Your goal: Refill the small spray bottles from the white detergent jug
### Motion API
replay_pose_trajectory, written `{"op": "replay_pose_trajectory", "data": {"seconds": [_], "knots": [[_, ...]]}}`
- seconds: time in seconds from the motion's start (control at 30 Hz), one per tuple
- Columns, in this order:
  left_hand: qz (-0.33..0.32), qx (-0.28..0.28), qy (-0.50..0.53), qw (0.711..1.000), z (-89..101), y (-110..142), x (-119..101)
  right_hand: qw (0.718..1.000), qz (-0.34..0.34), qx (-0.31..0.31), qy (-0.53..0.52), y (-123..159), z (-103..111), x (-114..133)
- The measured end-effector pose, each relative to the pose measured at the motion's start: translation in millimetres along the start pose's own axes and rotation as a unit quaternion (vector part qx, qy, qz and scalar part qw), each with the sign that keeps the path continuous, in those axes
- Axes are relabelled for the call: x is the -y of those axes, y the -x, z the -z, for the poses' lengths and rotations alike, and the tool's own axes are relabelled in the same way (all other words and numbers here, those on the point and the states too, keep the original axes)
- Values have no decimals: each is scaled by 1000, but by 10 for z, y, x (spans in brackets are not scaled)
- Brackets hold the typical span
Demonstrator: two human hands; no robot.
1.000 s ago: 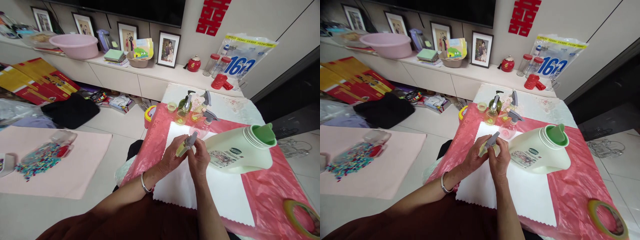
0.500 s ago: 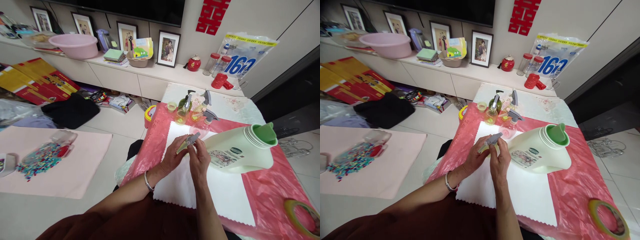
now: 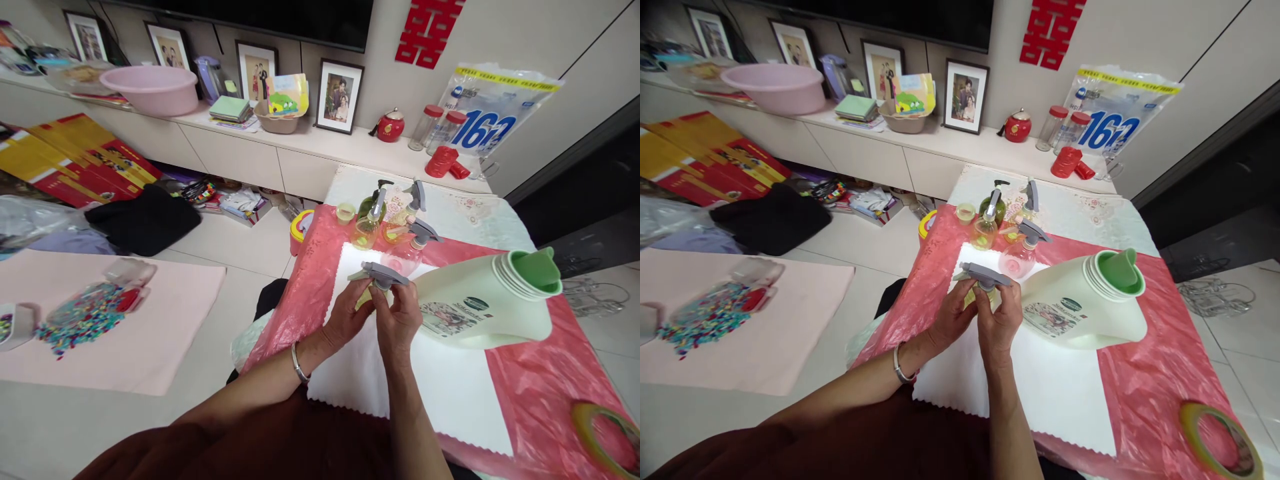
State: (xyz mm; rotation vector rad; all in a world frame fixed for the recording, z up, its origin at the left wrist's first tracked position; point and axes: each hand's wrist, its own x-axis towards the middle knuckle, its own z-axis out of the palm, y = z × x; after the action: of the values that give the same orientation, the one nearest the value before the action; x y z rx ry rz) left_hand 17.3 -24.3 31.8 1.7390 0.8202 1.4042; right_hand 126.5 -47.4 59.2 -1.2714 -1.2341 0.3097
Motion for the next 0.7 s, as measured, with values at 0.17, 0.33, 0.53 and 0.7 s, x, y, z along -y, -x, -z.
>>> {"op": "replay_pose_trajectory", "data": {"seconds": [0.17,0.33,0.53,0.7], "knots": [[-28,-4,7,1000,14,-12,-15,1000,-9,3,-15,25,-23,44],[-2,23,-2,1000,31,-12,-18,997,-35,39,-48,51,31,120],[-23,9,-7,1000,33,4,-19,995,-16,33,-91,3,25,56],[-32,3,3,999,24,6,-31,998,-2,30,-58,-47,24,83]]}}
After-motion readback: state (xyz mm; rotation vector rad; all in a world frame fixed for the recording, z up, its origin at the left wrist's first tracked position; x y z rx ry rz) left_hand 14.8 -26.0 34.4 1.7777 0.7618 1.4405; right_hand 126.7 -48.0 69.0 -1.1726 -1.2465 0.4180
